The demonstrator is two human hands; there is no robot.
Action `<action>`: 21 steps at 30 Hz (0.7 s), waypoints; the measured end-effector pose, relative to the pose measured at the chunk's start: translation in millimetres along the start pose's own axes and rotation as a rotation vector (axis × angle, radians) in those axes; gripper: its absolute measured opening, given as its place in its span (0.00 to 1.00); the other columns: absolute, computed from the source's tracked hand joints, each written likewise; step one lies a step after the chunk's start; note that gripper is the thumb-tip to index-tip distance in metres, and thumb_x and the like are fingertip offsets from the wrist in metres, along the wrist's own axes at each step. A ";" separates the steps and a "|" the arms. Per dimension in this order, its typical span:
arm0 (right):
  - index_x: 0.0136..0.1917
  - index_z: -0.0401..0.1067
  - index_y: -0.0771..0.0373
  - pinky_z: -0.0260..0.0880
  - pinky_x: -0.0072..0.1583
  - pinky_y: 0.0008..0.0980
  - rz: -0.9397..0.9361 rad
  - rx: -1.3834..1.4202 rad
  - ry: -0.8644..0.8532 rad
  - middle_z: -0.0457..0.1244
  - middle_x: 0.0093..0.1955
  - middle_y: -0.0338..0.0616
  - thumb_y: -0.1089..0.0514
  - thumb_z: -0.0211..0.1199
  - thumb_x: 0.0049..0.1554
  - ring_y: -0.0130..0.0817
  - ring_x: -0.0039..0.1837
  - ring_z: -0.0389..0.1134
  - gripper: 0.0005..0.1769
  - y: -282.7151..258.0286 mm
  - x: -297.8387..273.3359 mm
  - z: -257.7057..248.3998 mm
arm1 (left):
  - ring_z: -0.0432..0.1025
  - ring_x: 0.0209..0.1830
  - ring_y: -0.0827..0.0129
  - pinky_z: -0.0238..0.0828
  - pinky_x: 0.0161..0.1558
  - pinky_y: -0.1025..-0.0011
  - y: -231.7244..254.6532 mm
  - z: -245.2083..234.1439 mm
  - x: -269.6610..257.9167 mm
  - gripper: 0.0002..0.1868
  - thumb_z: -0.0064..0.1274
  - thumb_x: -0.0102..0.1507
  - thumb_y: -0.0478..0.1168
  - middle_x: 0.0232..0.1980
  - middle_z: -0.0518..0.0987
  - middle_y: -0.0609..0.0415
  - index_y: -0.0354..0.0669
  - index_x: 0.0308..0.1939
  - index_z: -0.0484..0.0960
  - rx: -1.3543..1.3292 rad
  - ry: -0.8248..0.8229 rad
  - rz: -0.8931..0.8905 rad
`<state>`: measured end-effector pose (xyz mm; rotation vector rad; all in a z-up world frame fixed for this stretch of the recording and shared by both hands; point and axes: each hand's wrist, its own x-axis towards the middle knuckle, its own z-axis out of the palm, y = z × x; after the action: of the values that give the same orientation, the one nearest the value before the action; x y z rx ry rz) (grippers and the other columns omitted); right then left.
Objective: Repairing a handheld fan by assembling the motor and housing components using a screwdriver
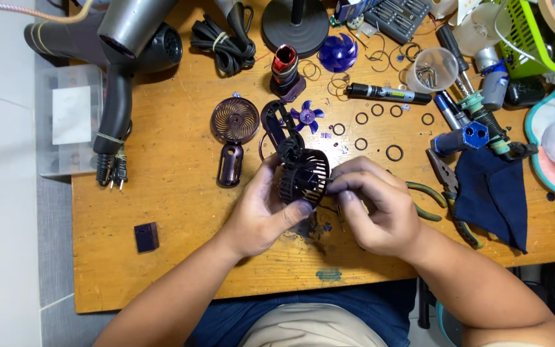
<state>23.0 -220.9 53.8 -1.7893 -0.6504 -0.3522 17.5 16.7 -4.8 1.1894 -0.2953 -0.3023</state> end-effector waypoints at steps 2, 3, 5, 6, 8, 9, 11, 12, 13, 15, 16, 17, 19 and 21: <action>0.49 0.82 0.68 0.80 0.51 0.45 0.003 0.013 0.004 0.73 0.46 0.55 0.70 0.65 0.64 0.52 0.45 0.77 0.06 -0.5 -1.4 1.1 | 0.76 0.73 0.42 0.86 0.71 0.49 1.8 4.5 -0.2 0.49 0.73 0.66 0.35 0.75 0.76 0.30 0.36 0.87 0.60 -0.007 -0.004 -0.006; 0.49 0.83 0.68 0.81 0.51 0.46 0.008 0.027 0.007 0.74 0.46 0.56 0.72 0.69 0.62 0.51 0.46 0.78 0.05 -0.6 -3.1 1.6 | 0.76 0.73 0.43 0.85 0.72 0.48 1.7 7.3 -1.4 0.51 0.73 0.65 0.32 0.75 0.77 0.31 0.37 0.87 0.60 -0.017 -0.006 -0.015; 0.53 0.83 0.70 0.80 0.51 0.42 0.046 0.053 0.044 0.75 0.46 0.54 0.72 0.71 0.61 0.42 0.46 0.77 0.06 2.0 -8.4 4.9 | 0.75 0.75 0.48 0.83 0.72 0.50 -3.6 11.1 -4.3 0.52 0.74 0.65 0.31 0.77 0.76 0.35 0.38 0.89 0.59 -0.006 -0.002 -0.026; 0.57 0.83 0.72 0.80 0.51 0.39 0.080 0.080 0.077 0.76 0.45 0.53 0.73 0.74 0.61 0.33 0.47 0.76 0.10 3.3 -10.9 6.3 | 0.73 0.76 0.53 0.82 0.73 0.52 -6.4 13.4 -5.9 0.54 0.74 0.65 0.30 0.78 0.76 0.39 0.39 0.90 0.58 0.006 0.005 -0.032; 0.54 0.84 0.72 0.81 0.51 0.42 0.078 0.090 0.052 0.77 0.45 0.54 0.73 0.74 0.61 0.40 0.46 0.79 0.08 0.6 -6.2 5.0 | 0.73 0.76 0.49 0.82 0.73 0.49 3.5 14.1 -4.1 0.54 0.73 0.65 0.31 0.78 0.75 0.36 0.38 0.90 0.58 0.052 0.005 -0.033; 0.51 0.85 0.71 0.83 0.51 0.44 0.073 0.100 0.028 0.77 0.45 0.56 0.74 0.74 0.60 0.47 0.46 0.82 0.06 -1.1 -3.9 4.5 | 0.74 0.77 0.45 0.82 0.73 0.46 8.7 14.5 -3.5 0.54 0.73 0.66 0.32 0.79 0.75 0.33 0.37 0.91 0.57 0.098 0.003 -0.032; 0.50 0.86 0.69 0.81 0.51 0.44 0.086 0.075 0.013 0.76 0.45 0.55 0.73 0.75 0.60 0.47 0.46 0.81 0.05 -2.3 -2.6 3.0 | 0.75 0.76 0.45 0.82 0.73 0.46 9.2 13.1 -3.4 0.53 0.74 0.65 0.31 0.77 0.76 0.32 0.34 0.90 0.58 0.123 0.003 0.006; 0.49 0.86 0.67 0.80 0.51 0.44 0.101 0.050 -0.002 0.76 0.46 0.54 0.71 0.75 0.60 0.47 0.46 0.80 0.04 -3.3 -3.1 2.1 | 0.75 0.75 0.45 0.82 0.74 0.47 9.0 12.8 -4.0 0.53 0.74 0.65 0.30 0.76 0.77 0.31 0.31 0.89 0.59 0.147 0.001 0.041; 0.49 0.86 0.67 0.80 0.51 0.44 0.104 0.050 -0.002 0.76 0.46 0.54 0.71 0.75 0.60 0.47 0.46 0.80 0.04 -3.1 -3.3 2.6 | 0.75 0.75 0.45 0.82 0.74 0.47 6.3 13.4 -4.2 0.53 0.74 0.65 0.30 0.76 0.77 0.31 0.31 0.89 0.59 0.146 0.001 0.039; 0.50 0.87 0.66 0.79 0.54 0.43 0.117 0.021 0.017 0.73 0.48 0.53 0.70 0.77 0.61 0.43 0.49 0.77 0.04 -2.6 -2.7 3.9 | 0.76 0.76 0.48 0.83 0.72 0.49 1.2 14.4 -4.4 0.54 0.77 0.63 0.30 0.77 0.78 0.33 0.30 0.88 0.61 0.197 0.016 0.118; 0.50 0.87 0.66 0.79 0.54 0.43 0.119 0.021 0.017 0.73 0.48 0.53 0.70 0.77 0.61 0.43 0.49 0.77 0.04 -1.8 -3.5 4.1 | 0.76 0.76 0.48 0.83 0.72 0.49 0.3 13.6 -4.8 0.54 0.77 0.63 0.30 0.77 0.78 0.33 0.30 0.88 0.61 0.196 0.016 0.117; 0.50 0.87 0.65 0.78 0.53 0.42 0.138 0.035 0.007 0.73 0.46 0.52 0.70 0.77 0.60 0.42 0.47 0.76 0.04 -1.1 -4.2 4.4 | 0.77 0.75 0.48 0.84 0.72 0.49 -0.6 12.7 -5.3 0.54 0.78 0.62 0.29 0.76 0.79 0.32 0.29 0.87 0.62 0.206 0.018 0.136; 0.50 0.87 0.65 0.78 0.52 0.41 0.158 0.049 -0.005 0.72 0.45 0.51 0.69 0.77 0.60 0.41 0.46 0.76 0.04 -0.3 -4.7 4.8 | 0.78 0.74 0.48 0.84 0.71 0.50 -1.9 11.8 -6.0 0.54 0.78 0.61 0.28 0.75 0.79 0.31 0.28 0.87 0.63 0.215 0.022 0.154; 0.50 0.87 0.65 0.78 0.51 0.41 0.169 0.065 -0.025 0.73 0.44 0.51 0.69 0.78 0.60 0.41 0.45 0.76 0.05 0.0 -4.9 5.3 | 0.79 0.72 0.50 0.85 0.70 0.50 -2.8 11.5 -6.8 0.53 0.77 0.62 0.27 0.74 0.80 0.32 0.28 0.87 0.63 0.197 0.021 0.163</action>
<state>18.6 -217.1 49.5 -1.7741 -0.5182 -0.1919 6.6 8.4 -3.9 1.3524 -0.4085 -0.1208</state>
